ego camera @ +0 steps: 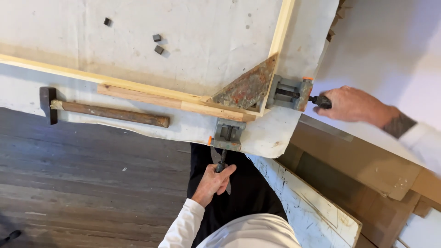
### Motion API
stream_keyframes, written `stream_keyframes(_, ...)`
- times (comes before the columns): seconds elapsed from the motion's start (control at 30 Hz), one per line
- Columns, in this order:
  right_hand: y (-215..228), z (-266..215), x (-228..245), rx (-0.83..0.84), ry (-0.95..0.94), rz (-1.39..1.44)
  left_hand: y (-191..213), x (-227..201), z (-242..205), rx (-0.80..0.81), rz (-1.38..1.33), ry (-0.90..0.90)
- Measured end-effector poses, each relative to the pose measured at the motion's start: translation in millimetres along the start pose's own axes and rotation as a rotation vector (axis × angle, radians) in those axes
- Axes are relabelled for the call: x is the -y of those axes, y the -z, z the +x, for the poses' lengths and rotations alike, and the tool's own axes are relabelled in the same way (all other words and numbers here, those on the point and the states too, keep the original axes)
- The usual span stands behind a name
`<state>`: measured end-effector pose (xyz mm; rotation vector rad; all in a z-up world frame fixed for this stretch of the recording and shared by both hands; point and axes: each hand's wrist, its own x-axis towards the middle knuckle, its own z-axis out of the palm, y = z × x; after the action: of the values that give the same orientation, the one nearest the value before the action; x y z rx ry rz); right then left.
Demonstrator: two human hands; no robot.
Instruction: The person assembles a wooden frame by cutting a piece with a utility knife, clamping it with a square, hammering a dowel into a joint, and applying glue to a groove. The person then places the assembled frame upright and continues to cut and prepare additional pieces.
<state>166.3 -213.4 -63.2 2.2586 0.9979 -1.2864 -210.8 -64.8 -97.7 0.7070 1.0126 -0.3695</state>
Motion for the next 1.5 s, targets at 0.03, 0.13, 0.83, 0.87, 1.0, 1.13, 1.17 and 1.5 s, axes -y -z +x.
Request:
stream_keyframes(0.03, 6.9, -12.5, 6.8, -0.153, 0.136, -0.349, 0.1, -8.9, -2.9, 0.054, -0.014, 0.004)
stream_keyframes(0.13, -11.6, -60.4, 62.2, -0.783, 0.322, -0.302, 6.6, -3.2, 0.7, 0.042, 0.038, -0.092)
stream_keyframes(0.83, -58.6, -174.8, 195.8, -0.976, -0.018, 0.468, 152.3, -273.2, 11.9, -0.476, 1.299, -1.192)
stream_keyframes(0.87, -59.3, -175.0, 206.0, -0.976, -0.007, 0.475, 168.0, -289.9, 26.4, -0.488, 1.307, -1.188)
stream_keyframes(1.0, -78.2, -180.6, 231.6, -0.86, -0.191, 0.851, 206.4, -343.0, 77.9, -0.484, 1.698, -1.143)
stream_keyframes(1.13, -89.4, -153.1, 226.9, -0.677, 0.238, 0.709, 233.6, -359.1, 106.0, -0.377, 1.96, -1.241)
stream_keyframes(1.17, -68.6, -145.1, 244.3, -0.684, 0.234, 0.709, 228.9, -362.6, 96.7, -0.375, 1.96, -1.25)
stream_keyframes(1.5, 92.0, -90.1, 327.5, -0.928, 0.732, 0.428, 118.7, -327.2, -93.3, 0.378, 0.715, -0.615)
